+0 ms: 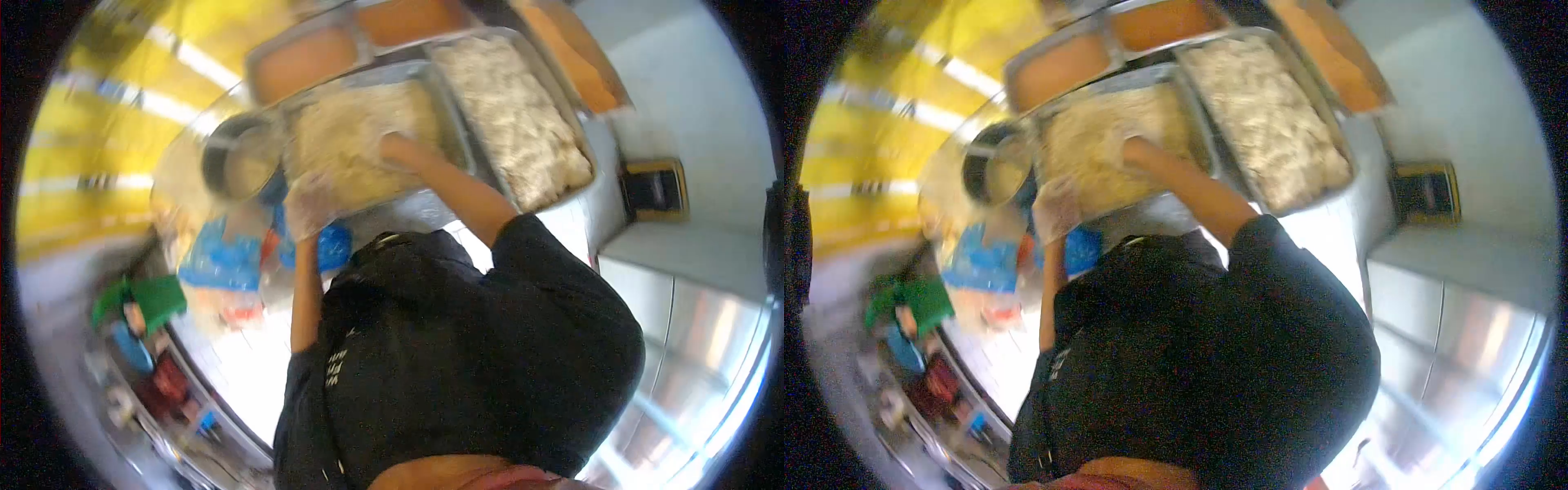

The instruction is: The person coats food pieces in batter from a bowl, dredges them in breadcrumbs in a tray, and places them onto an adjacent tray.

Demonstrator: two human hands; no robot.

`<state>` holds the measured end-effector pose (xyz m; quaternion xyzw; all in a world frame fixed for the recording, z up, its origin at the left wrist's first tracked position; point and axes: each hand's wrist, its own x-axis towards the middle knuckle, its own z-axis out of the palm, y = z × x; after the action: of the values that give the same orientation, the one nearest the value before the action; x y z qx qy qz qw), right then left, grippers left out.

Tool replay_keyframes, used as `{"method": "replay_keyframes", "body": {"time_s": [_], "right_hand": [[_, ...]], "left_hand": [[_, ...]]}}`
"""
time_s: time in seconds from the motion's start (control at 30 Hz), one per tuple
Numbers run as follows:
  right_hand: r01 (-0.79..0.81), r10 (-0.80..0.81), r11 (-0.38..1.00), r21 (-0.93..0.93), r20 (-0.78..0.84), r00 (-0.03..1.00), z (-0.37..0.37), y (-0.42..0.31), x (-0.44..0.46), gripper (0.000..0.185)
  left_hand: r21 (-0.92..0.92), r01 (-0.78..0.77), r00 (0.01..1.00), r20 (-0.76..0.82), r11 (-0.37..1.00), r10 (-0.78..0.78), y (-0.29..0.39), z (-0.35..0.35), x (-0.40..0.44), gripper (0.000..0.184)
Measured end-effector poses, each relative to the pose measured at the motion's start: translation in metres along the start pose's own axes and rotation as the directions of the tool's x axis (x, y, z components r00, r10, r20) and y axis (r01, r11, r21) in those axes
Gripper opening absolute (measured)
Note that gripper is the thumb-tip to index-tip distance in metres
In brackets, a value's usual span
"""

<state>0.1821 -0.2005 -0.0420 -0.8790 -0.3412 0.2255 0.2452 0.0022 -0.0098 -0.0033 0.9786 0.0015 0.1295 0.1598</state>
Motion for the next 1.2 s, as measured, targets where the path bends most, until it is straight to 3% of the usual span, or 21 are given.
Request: {"method": "replay_keyframes", "body": {"time_s": [0.03, 0.13, 0.2, 0.23, 0.27, 0.37, 0.4, 0.47, 0.53, 0.6, 0.67, 0.7, 0.73, 0.8, 0.87, 0.9, 0.93, 0.97, 1.0, 1.07, 1.2], "right_hand": [[-0.013, 0.014, 0.999, 0.036, -0.032, 0.999, 0.0, 0.002, -0.001, 0.042], [-0.106, 0.113, 0.991, 0.083, -0.095, 0.989, -0.022, -0.013, -0.027, 0.046], [-0.194, 0.2, 0.979, 0.059, -0.12, 0.972, -0.052, -0.026, -0.048, 0.049], [-0.195, 0.2, 0.979, 0.057, -0.126, 0.972, -0.066, -0.025, -0.059, 0.049], [-0.159, 0.182, 0.972, 0.171, -0.129, 0.975, -0.077, -0.02, -0.077, 0.047], [-0.267, 0.381, 0.783, 0.562, -0.094, 0.92, -0.168, -0.079, -0.172, 0.036], [-0.176, 0.367, 0.82, 0.544, -0.265, 0.892, -0.173, -0.068, -0.196, 0.032], [-0.319, 0.485, 0.851, 0.417, -0.392, 0.782, -0.199, -0.069, -0.237, 0.027], [-0.591, 0.638, 0.763, 0.262, -0.453, 0.623, -0.221, -0.058, -0.269, 0.028], [-0.652, 0.651, 0.725, 0.22, -0.529, 0.545, -0.217, -0.02, -0.299, 0.029], [-0.829, 0.63, 0.553, -0.084, -0.609, 0.482, -0.214, 0.002, -0.327, 0.038], [-0.83, 0.631, 0.551, -0.086, -0.609, 0.481, -0.2, 0.037, -0.34, 0.038], [-0.791, 0.58, 0.503, -0.349, -0.542, 0.608, -0.171, 0.091, -0.35, 0.041], [-0.69, 0.54, 0.422, -0.589, -0.448, 0.713, -0.115, 0.155, -0.366, 0.044], [-0.595, 0.01, 0.439, -0.673, -0.658, 0.753, -0.084, 0.186, -0.378, 0.046], [-0.649, 0.696, 0.525, -0.55, -0.162, 0.7, -0.124, 0.164, -0.364, 0.041], [-0.649, 0.692, 0.53, -0.546, -0.163, 0.703, -0.149, 0.147, -0.366, 0.041], [-0.737, 0.603, 0.485, -0.471, -0.43, 0.672, -0.166, 0.137, -0.37, 0.038], [-0.807, 0.476, 0.462, -0.368, -0.664, 0.576, -0.174, 0.134, -0.374, 0.035], [-0.821, 0.418, 0.46, -0.339, -0.733, 0.537, -0.191, 0.169, -0.377, 0.035], [-0.805, 0.562, 0.47, -0.363, -0.58, 0.59, -0.141, 0.221, -0.343, 0.029]], "left_hand": [[-0.048, -0.033, 0.999, -0.04, 0.998, 0.031, -0.001, -0.001, 0.001, 0.018], [0.085, -0.194, 0.979, -0.04, 0.977, 0.198, -0.012, 0.008, -0.004, 0.019], [0.38, -0.234, 0.967, 0.183, 0.895, 0.176, -0.02, 0.015, -0.001, 0.021], [0.215, -0.17, 0.984, 0.088, 0.962, 0.155, -0.026, 0.02, -0.003, 0.02], [0.212, -0.173, 0.983, 0.089, 0.962, 0.158, -0.024, 0.018, -0.003, 0.02], [0.27, -0.157, 0.985, 0.111, 0.95, 0.131, -0.016, 0.016, -0.003, 0.017], [0.305, -0.193, 0.979, 0.126, 0.933, 0.161, -0.02, 0.017, -0.004, 0.018], [0.333, -0.233, 0.97, 0.15, 0.914, 0.193, -0.019, 0.016, -0.006, 0.019], [0.243, -0.235, 0.972, 0.081, 0.941, 0.221, -0.014, 0.009, -0.003, 0.019], [0.215, -0.195, 0.979, 0.099, 0.957, 0.177, -0.011, 0.005, -0.001, 0.018], [0.186, -0.151, 0.985, 0.115, 0.971, 0.131, -0.013, 0.01, -0.001, 0.018], [0.181, -0.176, 0.983, 0.085, 0.968, 0.163, -0.021, 0.018, -0.003, 0.018], [0.178, -0.199, 0.98, 0.056, 0.964, 0.193, -0.028, 0.024, -0.005, 0.019], [0.129, -0.198, 0.98, 0.053, 0.972, 0.192, -0.034, 0.026, -0.008, 0.02], [0.077, -0.199, 0.98, 0.043, 0.977, 0.196, -0.038, 0.038, -0.01, 0.021], [-0.382, 0.014, 0.997, 0.08, 0.924, 0.018, -0.043, 0.048, -0.014, 0.025], [-0.572, 0.122, 0.989, 0.136, 0.811, -0.053, -0.044, 0.044, -0.013, 0.028], [-0.727, 0.225, 0.974, 0.192, 0.649, -0.122, -0.045, 0.04, -0.011, 0.031], [-0.36, -0.016, 0.995, 0.085, 0.933, 0.05, -0.036, 0.021, -0.003, 0.029], [0.132, -0.236, 0.971, 0.07, 0.963, 0.228, -0.024, 0.004, 0.004, 0.028], [-0.154, -0.28, 0.96, -0.023, 0.948, 0.28, -0.033, 0.005, 0.011, 0.021]]}}
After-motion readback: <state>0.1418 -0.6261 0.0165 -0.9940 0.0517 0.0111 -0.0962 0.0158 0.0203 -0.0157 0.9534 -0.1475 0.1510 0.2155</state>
